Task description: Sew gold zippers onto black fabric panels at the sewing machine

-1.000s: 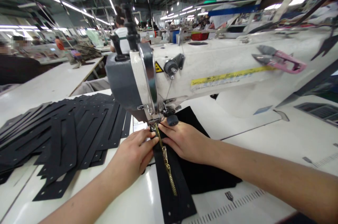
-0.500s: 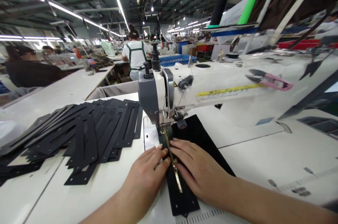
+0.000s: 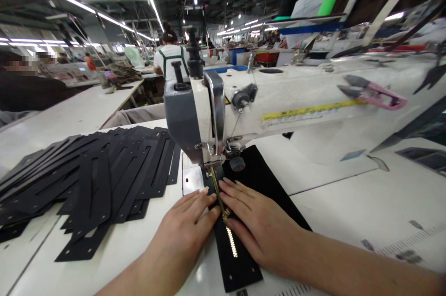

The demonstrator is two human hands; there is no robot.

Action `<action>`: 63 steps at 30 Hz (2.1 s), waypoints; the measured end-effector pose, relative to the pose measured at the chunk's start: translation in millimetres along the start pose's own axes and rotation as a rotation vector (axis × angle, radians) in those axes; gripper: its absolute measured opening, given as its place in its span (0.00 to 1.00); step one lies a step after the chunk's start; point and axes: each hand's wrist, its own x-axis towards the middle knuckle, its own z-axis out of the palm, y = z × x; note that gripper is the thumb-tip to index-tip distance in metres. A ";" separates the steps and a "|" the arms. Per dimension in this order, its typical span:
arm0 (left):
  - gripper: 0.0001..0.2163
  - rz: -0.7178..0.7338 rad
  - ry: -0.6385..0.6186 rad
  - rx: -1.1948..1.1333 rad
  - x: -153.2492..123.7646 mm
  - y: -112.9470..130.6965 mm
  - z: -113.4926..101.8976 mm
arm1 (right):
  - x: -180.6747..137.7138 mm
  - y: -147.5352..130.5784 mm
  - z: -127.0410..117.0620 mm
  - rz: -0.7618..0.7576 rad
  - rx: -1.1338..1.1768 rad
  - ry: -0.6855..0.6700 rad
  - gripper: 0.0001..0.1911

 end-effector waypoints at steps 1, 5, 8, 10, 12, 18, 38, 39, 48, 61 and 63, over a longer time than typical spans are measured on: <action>0.12 -0.002 -0.004 0.001 0.8 -1.5 0.6 | 1.3 1.5 0.0 0.002 0.004 0.003 0.20; 0.11 -0.014 -0.016 0.022 3.0 -7.9 2.6 | 6.7 7.5 1.5 0.007 0.024 0.025 0.20; 0.12 -0.024 -0.029 0.045 4.5 -12.2 2.9 | 11.6 11.6 2.8 0.017 0.042 0.037 0.20; 0.12 -0.017 -0.025 0.055 5.3 -14.1 2.8 | 15.2 14.0 3.3 0.020 0.052 0.039 0.20; 0.12 -0.001 -0.001 0.058 5.7 -15.5 2.9 | 18.7 16.1 3.9 0.023 0.052 0.047 0.19; 0.12 -0.003 0.093 0.034 7.9 -22.2 6.5 | 28.8 22.6 6.7 0.011 0.097 0.093 0.17; 0.12 -0.050 0.046 0.063 4.5 -36.5 15.7 | 50.5 36.5 18.9 0.037 0.013 0.247 0.09; 0.12 -0.044 0.052 0.072 4.0 -35.4 15.1 | 49.8 34.5 18.9 0.080 -0.031 0.264 0.08; 0.10 -0.031 -0.030 0.068 5.8 -36.5 12.2 | 62.9 31.6 28.9 0.266 -0.338 0.168 0.10; 0.12 -0.138 -0.132 -0.010 6.4 -11.4 -2.0 | 10.5 11.6 -1.8 -0.127 -0.006 0.077 0.17; 0.11 -0.224 -0.162 -0.039 10.0 -7.4 -7.2 | 19.5 14.3 -5.7 -0.059 0.082 0.043 0.15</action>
